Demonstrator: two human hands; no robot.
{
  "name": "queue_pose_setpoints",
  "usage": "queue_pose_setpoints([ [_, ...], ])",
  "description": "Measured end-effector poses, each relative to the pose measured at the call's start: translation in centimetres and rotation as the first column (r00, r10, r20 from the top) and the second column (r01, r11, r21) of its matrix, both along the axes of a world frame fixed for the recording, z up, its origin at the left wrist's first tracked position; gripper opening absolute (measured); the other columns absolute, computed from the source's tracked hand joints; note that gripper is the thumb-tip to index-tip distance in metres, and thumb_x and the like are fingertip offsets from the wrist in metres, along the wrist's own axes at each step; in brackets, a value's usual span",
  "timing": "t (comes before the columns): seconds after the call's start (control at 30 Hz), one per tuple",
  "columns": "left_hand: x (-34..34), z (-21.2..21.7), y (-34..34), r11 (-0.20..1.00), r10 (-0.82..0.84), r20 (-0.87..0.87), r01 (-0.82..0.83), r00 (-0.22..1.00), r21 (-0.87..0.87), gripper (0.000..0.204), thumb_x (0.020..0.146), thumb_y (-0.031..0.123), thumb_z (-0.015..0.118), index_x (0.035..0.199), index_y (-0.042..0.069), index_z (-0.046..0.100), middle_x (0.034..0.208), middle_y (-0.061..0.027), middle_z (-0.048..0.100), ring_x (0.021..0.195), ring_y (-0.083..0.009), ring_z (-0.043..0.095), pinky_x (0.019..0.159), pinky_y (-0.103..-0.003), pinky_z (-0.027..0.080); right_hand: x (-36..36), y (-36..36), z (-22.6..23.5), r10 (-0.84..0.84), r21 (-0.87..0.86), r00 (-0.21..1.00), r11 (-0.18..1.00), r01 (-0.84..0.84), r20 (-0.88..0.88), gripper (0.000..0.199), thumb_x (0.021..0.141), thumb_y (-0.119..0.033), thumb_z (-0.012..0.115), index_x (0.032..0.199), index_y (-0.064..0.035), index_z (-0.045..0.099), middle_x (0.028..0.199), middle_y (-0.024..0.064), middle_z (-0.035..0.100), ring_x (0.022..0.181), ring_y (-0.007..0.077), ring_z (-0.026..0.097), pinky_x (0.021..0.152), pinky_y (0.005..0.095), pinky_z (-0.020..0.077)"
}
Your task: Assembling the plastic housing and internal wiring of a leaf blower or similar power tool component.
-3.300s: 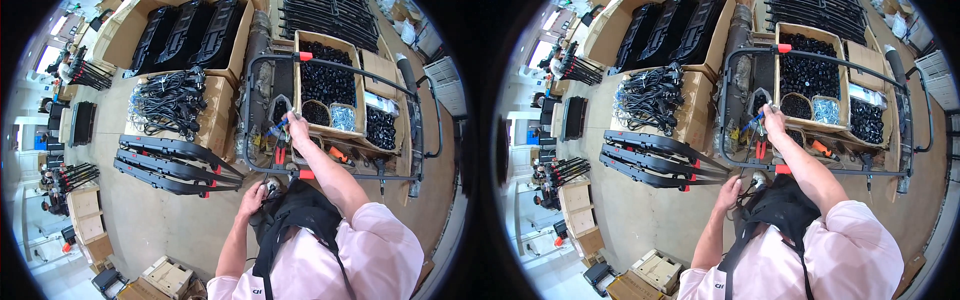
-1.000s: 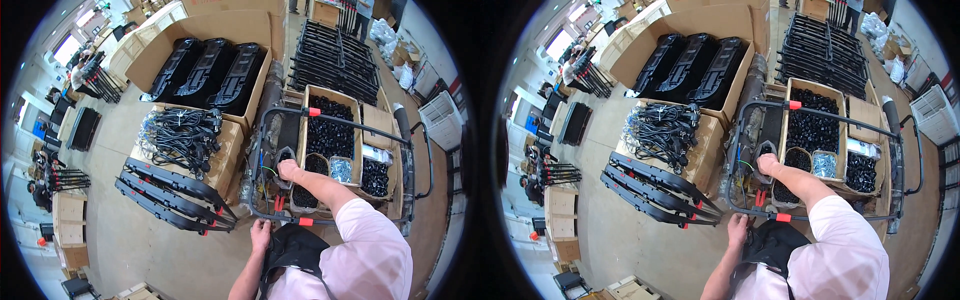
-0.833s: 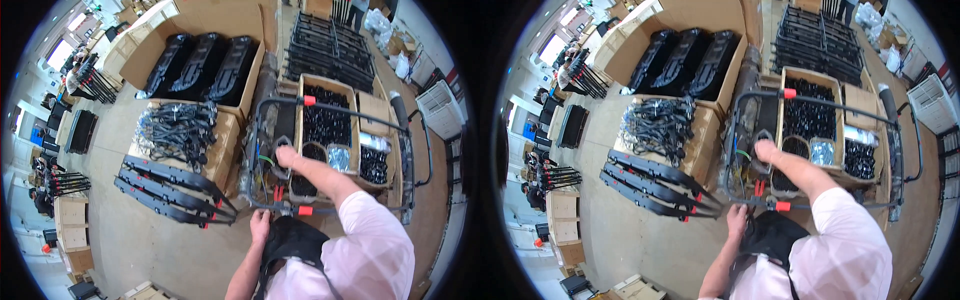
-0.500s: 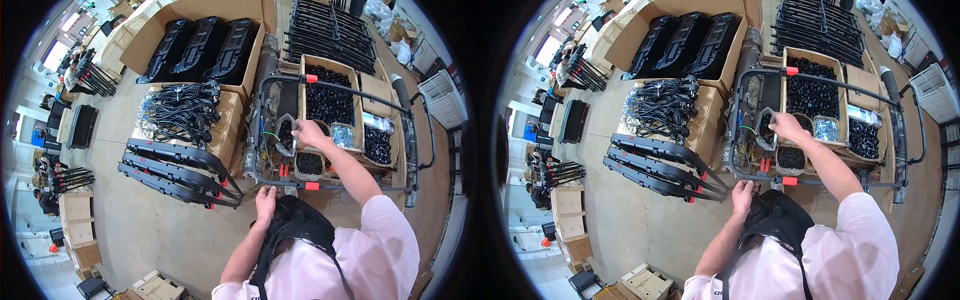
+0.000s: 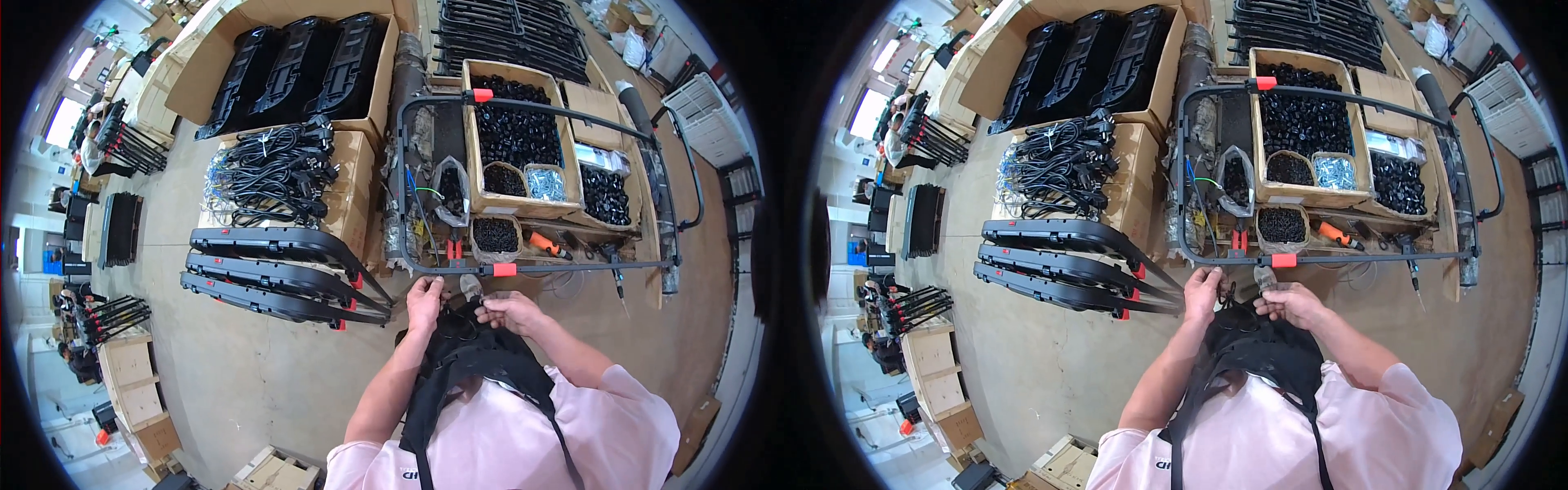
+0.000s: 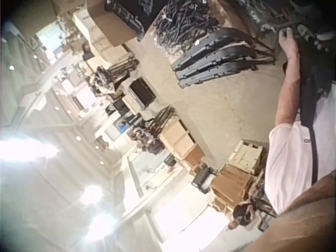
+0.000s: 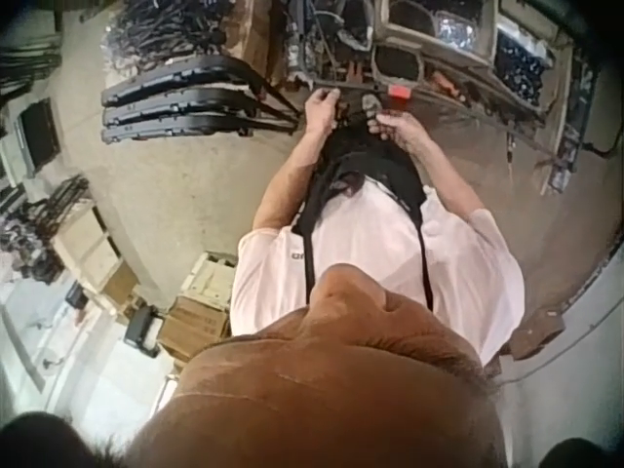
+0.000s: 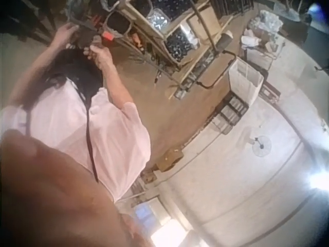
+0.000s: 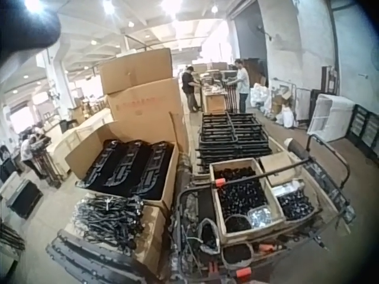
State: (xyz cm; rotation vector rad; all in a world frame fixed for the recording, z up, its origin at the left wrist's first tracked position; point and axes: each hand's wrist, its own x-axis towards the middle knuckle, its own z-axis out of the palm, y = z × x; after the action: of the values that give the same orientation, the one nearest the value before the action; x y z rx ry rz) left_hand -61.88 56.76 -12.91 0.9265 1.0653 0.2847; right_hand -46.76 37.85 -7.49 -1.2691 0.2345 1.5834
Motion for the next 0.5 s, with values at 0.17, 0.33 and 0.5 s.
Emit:
queue_pose_setpoints([
  [0.17, 0.2, 0.3, 0.3, 0.999, -0.011, -0.04, 0.009, 0.999, -0.052, 0.024, 0.102, 0.019, 0.07, 0.114, -0.002, 0.064, 0.088, -0.0059, 0.07, 0.069, -0.0143, 0.064, 0.062, -0.03, 0.051, -2.7, 5.0, -7.5, -0.133, 0.098, 0.987, 0.987, 0.124, 0.09, 0.023, 0.101, -0.023, 0.072, 0.118, -0.0074, 0.069, 0.106, 0.0056, 0.075, 0.083, 0.0158, 0.068, 0.072, 0.0324, 0.0529],
  [0.33, -0.1, 1.0, 1.3, 0.99, -0.074, -0.069, 0.065, 0.995, -0.126, 0.028, 0.102, 0.021, 0.07, 0.118, -0.001, 0.064, 0.092, -0.0059, 0.071, 0.072, -0.0145, 0.067, 0.062, -0.03, 0.052, -4.0, 9.6, -5.9, -0.257, 0.147, 0.957, 0.95, 0.275, -0.132, 0.015, 0.103, -0.02, 0.07, 0.111, -0.0073, 0.074, 0.099, 0.0035, 0.074, 0.084, 0.018, 0.069, 0.075, 0.0348, 0.0557],
  [0.5, 0.0, 2.2, 1.8, 0.966, -0.106, -0.037, 0.095, 0.994, -0.241, 0.027, 0.103, 0.024, 0.069, 0.116, 0.001, 0.064, 0.088, -0.0053, 0.072, 0.07, -0.0152, 0.068, 0.061, -0.029, 0.052, -4.0, 9.1, -8.0, -0.257, 0.173, 0.948, 0.941, 0.29, -0.189, 0.017, 0.103, -0.02, 0.069, 0.114, -0.007, 0.074, 0.101, 0.0055, 0.075, 0.089, 0.0192, 0.072, 0.078, 0.0363, 0.0572],
])
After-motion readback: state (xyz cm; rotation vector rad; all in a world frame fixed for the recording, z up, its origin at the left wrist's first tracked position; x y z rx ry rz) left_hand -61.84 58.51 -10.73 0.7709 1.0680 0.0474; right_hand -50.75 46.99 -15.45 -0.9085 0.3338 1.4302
